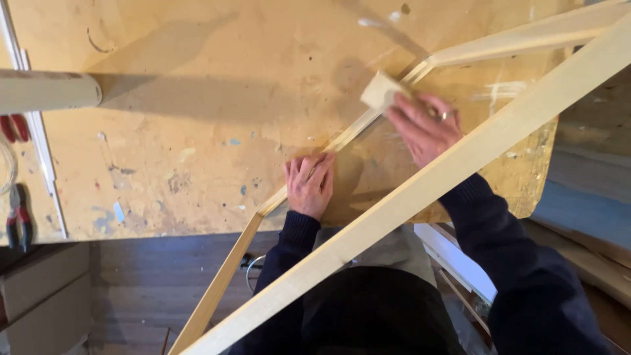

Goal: Sanding the joints and surfaces of a wooden picture frame with a sanding block and fitting frame components together.

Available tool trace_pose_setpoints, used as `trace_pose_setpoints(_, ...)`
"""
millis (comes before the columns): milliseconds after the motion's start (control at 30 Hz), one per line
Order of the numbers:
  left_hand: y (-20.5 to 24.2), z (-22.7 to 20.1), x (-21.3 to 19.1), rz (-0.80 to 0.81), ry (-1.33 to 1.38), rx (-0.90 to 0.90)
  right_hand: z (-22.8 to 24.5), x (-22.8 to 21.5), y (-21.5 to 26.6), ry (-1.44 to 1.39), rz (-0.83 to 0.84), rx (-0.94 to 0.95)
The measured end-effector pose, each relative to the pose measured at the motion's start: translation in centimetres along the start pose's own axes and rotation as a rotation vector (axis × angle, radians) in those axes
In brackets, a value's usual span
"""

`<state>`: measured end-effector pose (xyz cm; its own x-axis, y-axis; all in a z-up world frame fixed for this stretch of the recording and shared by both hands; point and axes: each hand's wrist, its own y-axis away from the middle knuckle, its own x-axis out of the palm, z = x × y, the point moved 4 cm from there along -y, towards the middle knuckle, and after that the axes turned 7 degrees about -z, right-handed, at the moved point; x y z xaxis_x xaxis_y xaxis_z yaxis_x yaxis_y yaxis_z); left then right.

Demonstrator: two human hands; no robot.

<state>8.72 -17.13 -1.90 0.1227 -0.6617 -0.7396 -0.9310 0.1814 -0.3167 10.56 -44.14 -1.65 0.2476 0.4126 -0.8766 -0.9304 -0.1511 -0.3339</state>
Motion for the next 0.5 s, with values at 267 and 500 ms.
trace_pose_setpoints(267, 0.1, 0.1, -0.2, 0.017, 0.021, -0.013, 1.6, -0.7, -1.1, -0.078, 0.002, 0.031)
trace_pose_setpoints(500, 1.0, 0.0, -0.9, 0.012, -0.004, -0.038, 2.7, -0.6, -1.3, -0.055, 0.032, -0.030)
